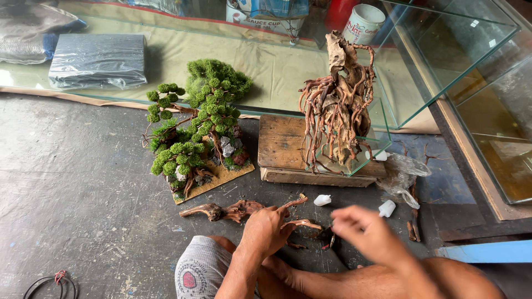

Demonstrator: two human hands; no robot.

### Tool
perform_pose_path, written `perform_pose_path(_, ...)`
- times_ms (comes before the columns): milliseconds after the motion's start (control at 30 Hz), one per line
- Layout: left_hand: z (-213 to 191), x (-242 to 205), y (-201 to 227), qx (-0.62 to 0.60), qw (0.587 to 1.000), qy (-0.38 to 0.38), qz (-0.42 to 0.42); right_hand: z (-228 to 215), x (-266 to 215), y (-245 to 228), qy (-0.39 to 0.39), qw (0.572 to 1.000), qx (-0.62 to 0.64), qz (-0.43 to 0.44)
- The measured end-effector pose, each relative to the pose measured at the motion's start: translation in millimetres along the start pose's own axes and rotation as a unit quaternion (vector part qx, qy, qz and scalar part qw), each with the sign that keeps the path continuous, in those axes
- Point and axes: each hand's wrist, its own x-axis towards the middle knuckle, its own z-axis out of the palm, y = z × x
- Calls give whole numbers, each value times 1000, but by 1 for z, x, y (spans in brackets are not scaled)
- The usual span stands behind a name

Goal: The person is assembling a driftwood structure inside a glass tank. They pick up small pieces of driftwood, apply glue, and attach them to a larger central piece of wood. The person works methodically, adding branches to create a complex, root-like appearance.

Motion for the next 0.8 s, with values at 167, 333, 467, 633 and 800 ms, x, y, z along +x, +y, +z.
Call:
perform_pose_path(167, -2, -1, 2, 5, 1000, -4, -5, -91, 34, -80, 169, 984, -37, -37)
perform_pose_path(333, 5, 1, -1, -6, 1000, 4, -16, -139, 122, -107, 272, 952, -97, -98)
perform_pose_path(467, -1, 4, 0, -20, 999, -15, -39, -145, 187, -127, 307, 924, -204, -102)
perform_pose_path(633, 3, 6, -7, -27, 999, -5, -46, -131, 214, -159, 302, 924, -231, 50)
perform_pose_path(800, 7, 12, -9, -30, 998, -33, -36, -127, 238, -147, 306, 920, -238, 64)
